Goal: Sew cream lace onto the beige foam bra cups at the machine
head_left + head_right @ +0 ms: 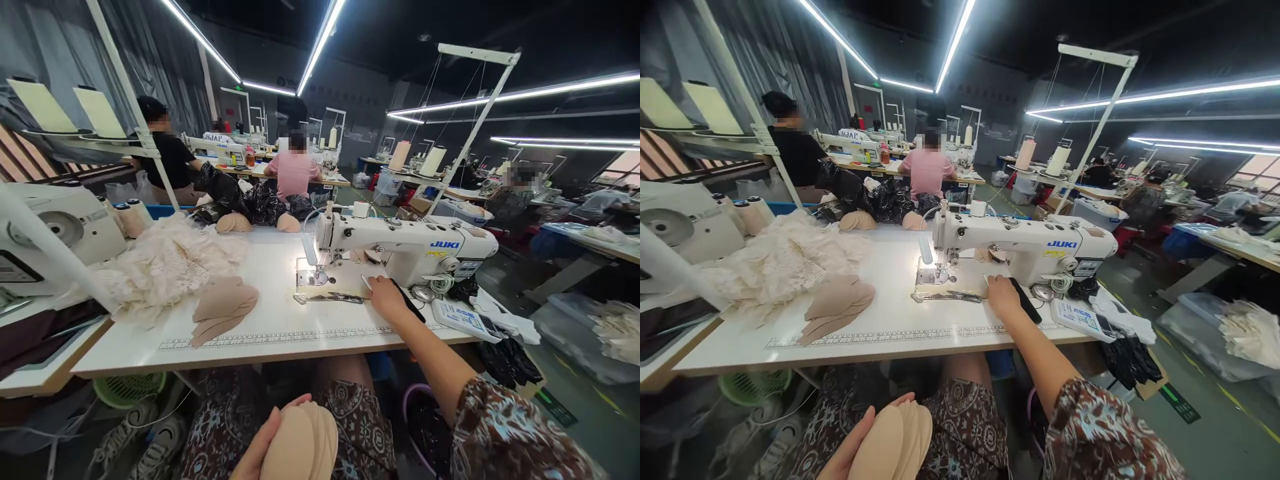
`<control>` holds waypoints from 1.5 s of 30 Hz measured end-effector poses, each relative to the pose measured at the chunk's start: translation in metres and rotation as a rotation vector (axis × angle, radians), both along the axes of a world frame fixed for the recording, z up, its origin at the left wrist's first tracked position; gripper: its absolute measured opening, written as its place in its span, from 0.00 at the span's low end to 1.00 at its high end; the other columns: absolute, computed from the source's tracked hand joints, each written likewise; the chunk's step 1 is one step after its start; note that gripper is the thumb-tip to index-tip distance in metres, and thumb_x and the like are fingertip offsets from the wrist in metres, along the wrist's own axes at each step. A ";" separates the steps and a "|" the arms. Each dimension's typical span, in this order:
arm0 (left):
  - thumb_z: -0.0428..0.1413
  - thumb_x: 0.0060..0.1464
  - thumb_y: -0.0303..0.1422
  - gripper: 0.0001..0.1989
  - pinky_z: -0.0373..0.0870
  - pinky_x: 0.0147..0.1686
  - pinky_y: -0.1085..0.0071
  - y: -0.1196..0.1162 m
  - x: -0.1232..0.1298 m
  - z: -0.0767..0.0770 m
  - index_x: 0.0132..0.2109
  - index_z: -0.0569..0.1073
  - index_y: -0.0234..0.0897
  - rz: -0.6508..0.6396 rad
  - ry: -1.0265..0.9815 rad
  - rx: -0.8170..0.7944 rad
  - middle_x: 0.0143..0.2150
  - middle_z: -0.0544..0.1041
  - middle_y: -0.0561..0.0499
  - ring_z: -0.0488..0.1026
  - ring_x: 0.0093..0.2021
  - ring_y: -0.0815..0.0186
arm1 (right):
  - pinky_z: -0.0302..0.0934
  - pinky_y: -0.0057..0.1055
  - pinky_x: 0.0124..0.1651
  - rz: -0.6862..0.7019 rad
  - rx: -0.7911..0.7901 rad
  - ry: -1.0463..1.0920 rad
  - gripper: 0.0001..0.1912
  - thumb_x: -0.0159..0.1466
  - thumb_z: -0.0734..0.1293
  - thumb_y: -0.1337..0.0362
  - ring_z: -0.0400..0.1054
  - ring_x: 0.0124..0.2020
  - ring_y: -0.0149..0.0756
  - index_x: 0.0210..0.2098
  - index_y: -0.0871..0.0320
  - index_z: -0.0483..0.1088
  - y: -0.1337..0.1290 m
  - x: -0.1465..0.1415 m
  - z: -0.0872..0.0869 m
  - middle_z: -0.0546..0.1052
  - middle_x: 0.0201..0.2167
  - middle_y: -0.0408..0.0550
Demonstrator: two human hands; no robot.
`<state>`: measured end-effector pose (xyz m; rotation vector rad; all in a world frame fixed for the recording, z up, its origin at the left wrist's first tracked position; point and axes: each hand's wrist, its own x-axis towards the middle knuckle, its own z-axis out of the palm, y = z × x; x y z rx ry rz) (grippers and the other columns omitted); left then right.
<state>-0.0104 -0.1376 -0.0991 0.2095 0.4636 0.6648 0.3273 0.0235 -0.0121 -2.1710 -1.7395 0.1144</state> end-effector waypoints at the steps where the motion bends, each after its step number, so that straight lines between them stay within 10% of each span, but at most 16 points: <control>1: 0.59 0.68 0.45 0.26 0.68 0.67 0.51 -0.003 0.000 0.002 0.67 0.75 0.41 0.023 0.007 -0.012 0.63 0.79 0.39 0.76 0.63 0.45 | 0.68 0.52 0.60 0.005 -0.021 -0.003 0.15 0.72 0.71 0.62 0.73 0.55 0.49 0.55 0.62 0.74 0.007 0.002 -0.003 0.77 0.54 0.57; 6: 0.57 0.69 0.45 0.28 0.72 0.63 0.57 -0.018 -0.007 0.019 0.72 0.67 0.51 0.159 -0.008 -0.095 0.64 0.79 0.43 0.78 0.61 0.51 | 0.68 0.49 0.57 0.086 -0.042 0.085 0.14 0.73 0.66 0.67 0.75 0.51 0.49 0.57 0.62 0.73 -0.001 -0.004 -0.003 0.79 0.51 0.58; 10: 0.56 0.70 0.46 0.25 0.71 0.64 0.54 -0.027 -0.012 0.020 0.69 0.72 0.49 0.197 -0.029 -0.107 0.64 0.79 0.43 0.78 0.61 0.49 | 0.69 0.41 0.51 0.192 0.005 0.282 0.17 0.75 0.55 0.66 0.77 0.45 0.45 0.52 0.56 0.74 -0.065 -0.017 0.001 0.81 0.41 0.53; 16: 0.65 0.59 0.52 0.29 0.70 0.64 0.61 -0.037 0.003 0.013 0.63 0.79 0.45 0.093 -0.126 -0.044 0.62 0.80 0.44 0.76 0.63 0.51 | 0.69 0.41 0.53 0.312 0.047 1.404 0.19 0.61 0.80 0.51 0.78 0.48 0.45 0.45 0.48 0.72 -0.195 -0.095 -0.034 0.84 0.42 0.48; 22: 0.64 0.63 0.43 0.25 0.63 0.69 0.56 -0.050 0.019 0.012 0.64 0.77 0.40 -0.012 0.014 0.129 0.67 0.76 0.41 0.68 0.69 0.47 | 0.69 0.43 0.52 0.040 0.038 1.960 0.24 0.64 0.74 0.40 0.77 0.45 0.45 0.47 0.49 0.70 -0.228 -0.152 -0.056 0.84 0.49 0.50; 45: 0.64 0.63 0.44 0.24 0.61 0.71 0.54 -0.063 0.021 0.027 0.57 0.81 0.28 0.014 -0.043 -0.099 0.54 0.84 0.38 0.74 0.64 0.44 | 0.69 0.33 0.48 0.262 0.181 1.799 0.17 0.71 0.69 0.45 0.75 0.43 0.36 0.49 0.50 0.71 -0.232 -0.164 -0.051 0.84 0.43 0.45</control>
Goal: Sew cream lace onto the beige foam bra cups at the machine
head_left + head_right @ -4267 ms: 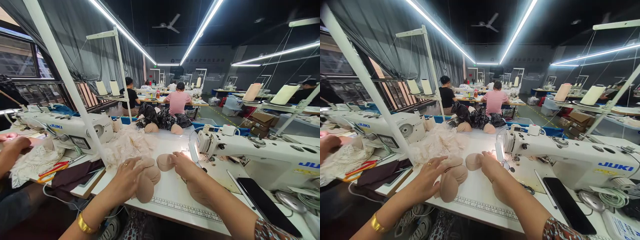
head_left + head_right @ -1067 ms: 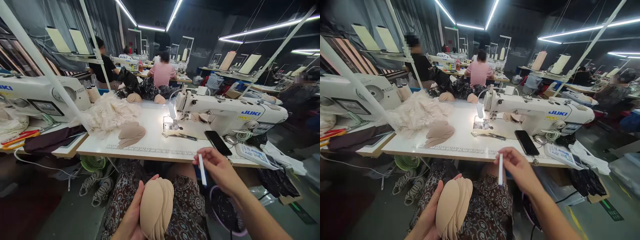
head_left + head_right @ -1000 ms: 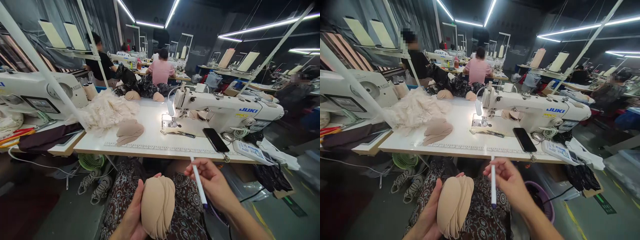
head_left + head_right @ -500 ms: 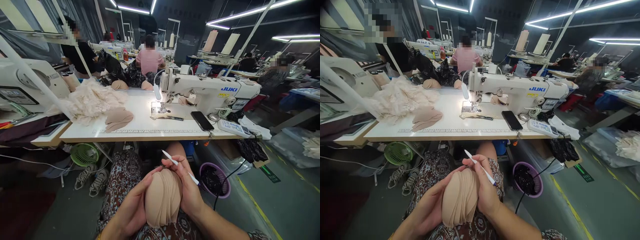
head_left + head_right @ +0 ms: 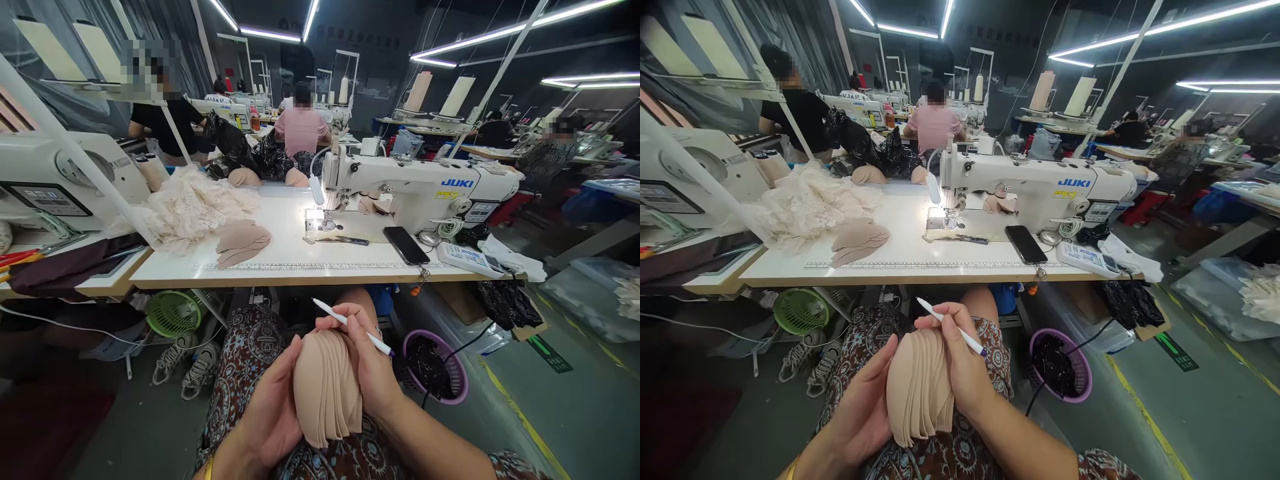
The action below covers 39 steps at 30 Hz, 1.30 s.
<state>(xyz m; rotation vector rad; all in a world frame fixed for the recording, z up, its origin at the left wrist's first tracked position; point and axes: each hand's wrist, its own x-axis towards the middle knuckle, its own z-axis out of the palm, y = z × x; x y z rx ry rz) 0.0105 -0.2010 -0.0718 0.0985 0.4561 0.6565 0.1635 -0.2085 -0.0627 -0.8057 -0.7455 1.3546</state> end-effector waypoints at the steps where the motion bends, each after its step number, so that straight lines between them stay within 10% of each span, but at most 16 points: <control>1: 0.64 0.64 0.44 0.25 0.61 0.71 0.54 0.000 0.001 0.000 0.58 0.80 0.28 0.001 0.011 -0.004 0.54 0.84 0.37 0.74 0.64 0.44 | 0.68 0.33 0.47 -0.004 -0.003 -0.008 0.18 0.71 0.69 0.44 0.75 0.41 0.36 0.49 0.50 0.71 0.002 0.000 0.002 0.84 0.43 0.45; 10: 0.61 0.67 0.43 0.31 0.70 0.64 0.53 -0.003 -0.012 -0.005 0.71 0.69 0.37 0.053 0.008 -0.089 0.56 0.83 0.39 0.82 0.52 0.50 | 0.63 0.37 0.55 -0.113 -0.011 -0.298 0.15 0.72 0.69 0.46 0.72 0.48 0.40 0.50 0.48 0.70 -0.016 0.025 -0.017 0.80 0.42 0.44; 18: 0.60 0.67 0.41 0.37 0.73 0.60 0.45 -0.006 -0.007 -0.007 0.76 0.58 0.37 0.154 0.095 -0.077 0.59 0.80 0.33 0.81 0.52 0.46 | 0.62 0.31 0.39 0.055 0.056 -0.669 0.11 0.75 0.66 0.53 0.66 0.35 0.35 0.54 0.46 0.68 -0.048 0.039 -0.013 0.71 0.39 0.41; 39: 0.67 0.60 0.44 0.35 0.63 0.69 0.45 -0.007 -0.010 -0.015 0.70 0.69 0.39 0.176 0.036 -0.081 0.66 0.76 0.36 0.77 0.60 0.46 | 0.67 0.32 0.42 -0.037 0.140 -0.747 0.10 0.74 0.68 0.57 0.73 0.38 0.36 0.54 0.45 0.69 -0.044 0.034 -0.009 0.75 0.41 0.42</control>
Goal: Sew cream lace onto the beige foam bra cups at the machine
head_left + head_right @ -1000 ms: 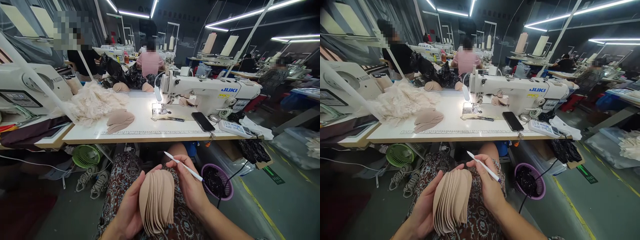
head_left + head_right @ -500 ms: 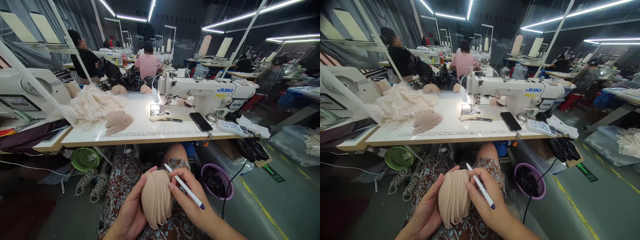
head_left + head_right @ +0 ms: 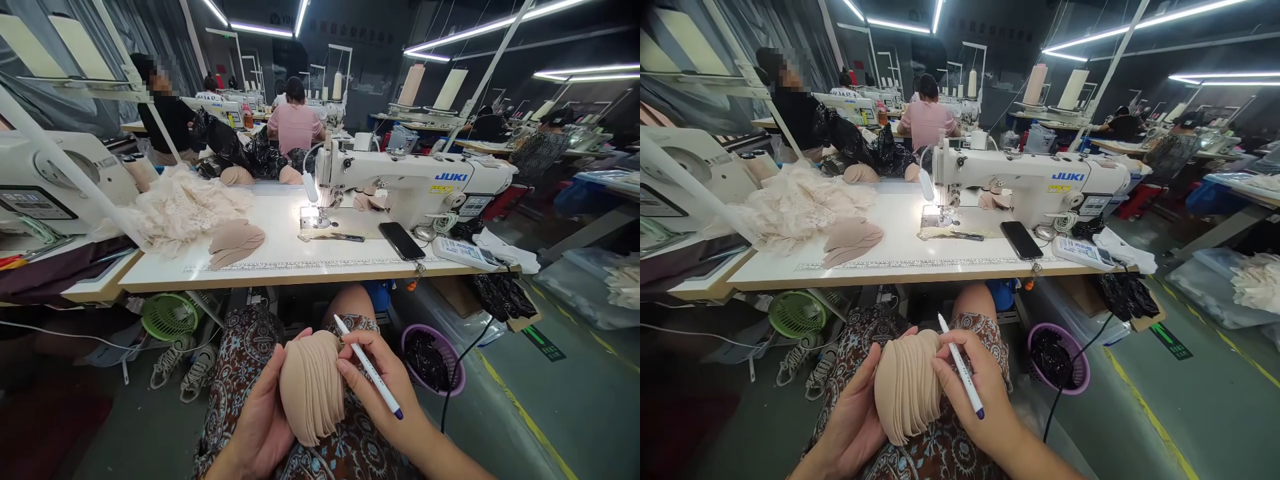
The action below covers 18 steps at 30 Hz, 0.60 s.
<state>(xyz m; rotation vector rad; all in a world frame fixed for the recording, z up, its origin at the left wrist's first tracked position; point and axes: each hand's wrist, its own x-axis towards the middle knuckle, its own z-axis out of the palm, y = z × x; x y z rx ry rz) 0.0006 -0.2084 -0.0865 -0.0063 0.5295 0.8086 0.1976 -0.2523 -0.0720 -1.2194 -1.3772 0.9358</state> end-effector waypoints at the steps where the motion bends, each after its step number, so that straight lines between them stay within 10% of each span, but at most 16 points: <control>1: 0.68 0.59 0.43 0.35 0.62 0.70 0.45 0.000 0.000 0.000 0.69 0.71 0.39 -0.006 -0.009 0.003 0.65 0.76 0.37 0.77 0.60 0.45 | 0.68 0.33 0.44 -0.002 0.008 -0.013 0.11 0.74 0.68 0.57 0.73 0.40 0.37 0.54 0.45 0.69 0.000 0.000 0.000 0.75 0.42 0.43; 9: 0.70 0.56 0.46 0.28 0.59 0.72 0.49 -0.004 0.001 0.000 0.60 0.81 0.40 -0.102 -0.049 0.046 0.59 0.82 0.42 0.74 0.64 0.45 | 0.62 0.44 0.63 -0.107 0.019 0.040 0.16 0.74 0.67 0.53 0.70 0.58 0.46 0.60 0.44 0.68 0.009 -0.002 -0.007 0.75 0.58 0.49; 18: 0.63 0.64 0.46 0.24 0.54 0.74 0.51 -0.013 -0.007 -0.001 0.61 0.80 0.39 -0.217 -0.022 0.176 0.60 0.81 0.42 0.67 0.70 0.44 | 0.53 0.51 0.72 0.212 -0.123 0.665 0.23 0.75 0.64 0.46 0.63 0.68 0.50 0.65 0.43 0.65 -0.011 -0.024 -0.023 0.70 0.68 0.51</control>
